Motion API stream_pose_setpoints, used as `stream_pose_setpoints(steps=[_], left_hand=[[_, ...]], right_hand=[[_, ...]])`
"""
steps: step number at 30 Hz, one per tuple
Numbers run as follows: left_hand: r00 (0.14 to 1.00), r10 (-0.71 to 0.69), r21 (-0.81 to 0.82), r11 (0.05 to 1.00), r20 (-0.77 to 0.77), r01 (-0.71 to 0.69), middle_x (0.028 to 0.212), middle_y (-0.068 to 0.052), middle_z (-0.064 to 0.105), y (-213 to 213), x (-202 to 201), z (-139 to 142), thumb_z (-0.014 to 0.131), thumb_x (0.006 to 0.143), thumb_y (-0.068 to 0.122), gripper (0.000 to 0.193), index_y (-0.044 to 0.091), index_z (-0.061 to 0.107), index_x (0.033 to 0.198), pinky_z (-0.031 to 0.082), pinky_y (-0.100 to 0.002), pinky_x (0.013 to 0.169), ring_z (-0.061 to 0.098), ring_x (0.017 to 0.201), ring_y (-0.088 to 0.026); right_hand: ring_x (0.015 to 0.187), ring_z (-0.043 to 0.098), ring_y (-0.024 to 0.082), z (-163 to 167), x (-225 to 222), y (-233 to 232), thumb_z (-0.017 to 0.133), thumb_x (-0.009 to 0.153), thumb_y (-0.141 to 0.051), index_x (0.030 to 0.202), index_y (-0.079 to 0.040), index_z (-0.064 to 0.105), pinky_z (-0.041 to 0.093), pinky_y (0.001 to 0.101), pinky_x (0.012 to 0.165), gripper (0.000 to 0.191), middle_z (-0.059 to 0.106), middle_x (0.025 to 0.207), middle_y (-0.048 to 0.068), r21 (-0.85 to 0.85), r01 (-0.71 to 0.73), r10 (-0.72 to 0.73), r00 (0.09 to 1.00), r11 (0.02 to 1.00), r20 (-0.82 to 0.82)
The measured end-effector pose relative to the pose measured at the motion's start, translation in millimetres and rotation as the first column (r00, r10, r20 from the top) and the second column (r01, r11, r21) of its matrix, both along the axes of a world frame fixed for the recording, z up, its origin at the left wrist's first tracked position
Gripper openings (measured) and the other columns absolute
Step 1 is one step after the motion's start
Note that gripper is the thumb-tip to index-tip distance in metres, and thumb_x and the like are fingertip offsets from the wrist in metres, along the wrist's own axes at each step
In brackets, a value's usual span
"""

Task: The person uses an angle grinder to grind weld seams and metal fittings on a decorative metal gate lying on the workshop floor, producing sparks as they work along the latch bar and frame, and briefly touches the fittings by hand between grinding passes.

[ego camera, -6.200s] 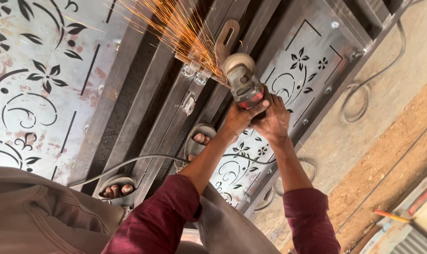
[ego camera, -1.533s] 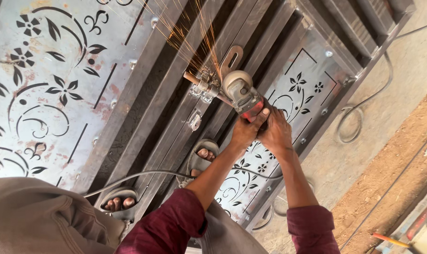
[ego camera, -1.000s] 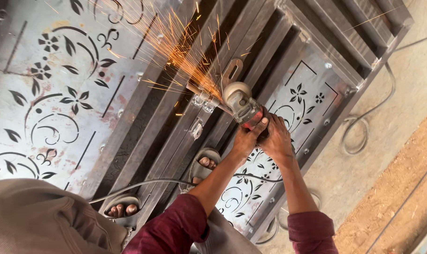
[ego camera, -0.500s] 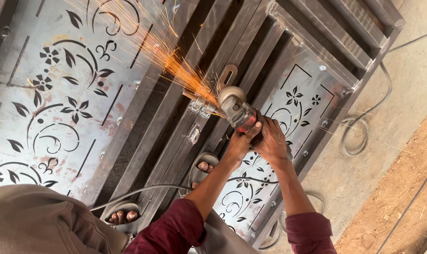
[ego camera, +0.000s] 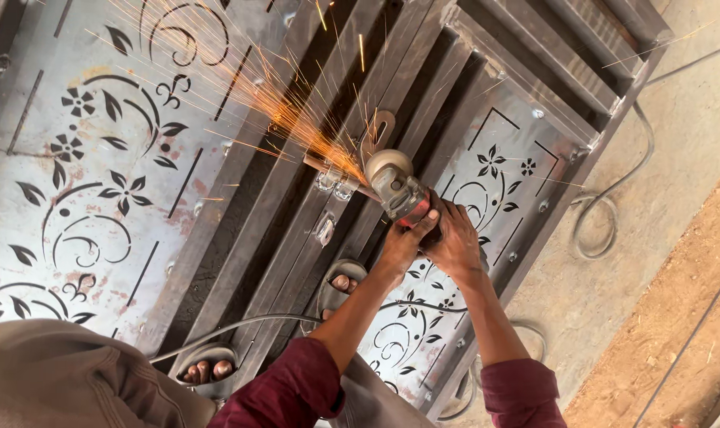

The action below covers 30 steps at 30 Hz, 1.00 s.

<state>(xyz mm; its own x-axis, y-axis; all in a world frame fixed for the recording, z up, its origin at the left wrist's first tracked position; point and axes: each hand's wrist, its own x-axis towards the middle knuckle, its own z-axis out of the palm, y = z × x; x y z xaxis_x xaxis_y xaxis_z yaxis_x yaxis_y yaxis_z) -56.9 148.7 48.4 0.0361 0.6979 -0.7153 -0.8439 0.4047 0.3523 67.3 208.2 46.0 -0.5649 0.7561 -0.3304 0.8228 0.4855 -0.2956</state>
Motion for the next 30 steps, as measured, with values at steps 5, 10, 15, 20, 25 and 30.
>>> stream_pose_setpoints(steps=[5,10,15,20,25,30], left_hand=[[0.997,-0.07,-0.026,0.997,-0.013,0.07,0.138,-0.018,0.06,0,1,-4,0.079,0.076,0.053,0.093,0.005,0.043,0.147,0.062,-0.044,0.091,0.065,0.122,-0.029],[0.998,-0.058,-0.012,0.998,-0.011,0.058,0.139,-0.019,0.059,-3,4,-9,0.081,0.076,0.052,0.094,0.003,0.043,0.147,0.063,-0.046,0.093,0.064,0.123,-0.03],[0.999,-0.039,0.021,0.999,0.014,0.039,0.141,-0.018,0.056,-4,7,-15,0.083,0.076,0.049,0.094,0.003,0.042,0.148,0.062,-0.045,0.095,0.061,0.127,-0.03],[0.999,-0.034,0.028,0.999,0.001,0.034,0.14,-0.02,0.057,-4,11,-20,0.083,0.075,0.048,0.094,0.003,0.043,0.148,0.062,-0.044,0.094,0.063,0.126,-0.032],[0.997,-0.071,-0.017,0.997,-0.012,0.071,0.14,-0.02,0.058,-7,15,-23,0.081,0.076,0.046,0.092,0.003,0.042,0.148,0.062,-0.044,0.091,0.063,0.124,-0.032],[0.99,-0.057,0.024,0.998,-0.126,0.06,0.14,-0.02,0.063,-9,23,-27,0.083,0.083,0.047,0.089,-0.001,0.048,0.148,0.055,-0.041,0.1,0.063,0.125,-0.03]], right_hand=[[0.113,0.062,0.037,-1,2,-1,0.077,0.073,-0.015,0.147,0.0,0.047,0.048,0.0456,0.102,0.081,0.066,0.125,0.019,0.059,-0.024,0.029,0.997,0.998,-0.075],[0.113,0.062,0.035,-3,1,-2,0.08,0.068,-0.017,0.145,0.001,0.047,0.048,0.0455,0.103,0.086,0.066,0.122,0.02,0.018,0.0,0.0,1.0,1.0,-0.026],[0.116,0.063,0.034,-6,4,-2,0.082,0.071,-0.016,0.143,0.002,0.049,0.046,0.0468,0.106,0.081,0.067,0.126,0.02,0.066,-0.046,0.049,0.997,0.997,-0.054],[0.115,0.061,0.037,-10,8,-7,0.081,0.068,-0.012,0.143,0.0,0.049,0.048,0.0452,0.103,0.083,0.066,0.127,0.019,0.084,0.008,0.002,0.993,0.996,-0.119],[0.117,0.06,0.038,-14,14,-10,0.079,0.066,-0.009,0.143,-0.002,0.051,0.05,0.0444,0.102,0.082,0.065,0.129,0.018,0.051,0.056,-0.052,0.995,0.997,-0.087],[0.119,0.062,0.035,-15,20,-12,0.077,0.073,-0.007,0.148,0.002,0.047,0.048,0.0458,0.106,0.081,0.065,0.134,0.018,0.108,-0.015,0.034,0.983,0.994,-0.179]])
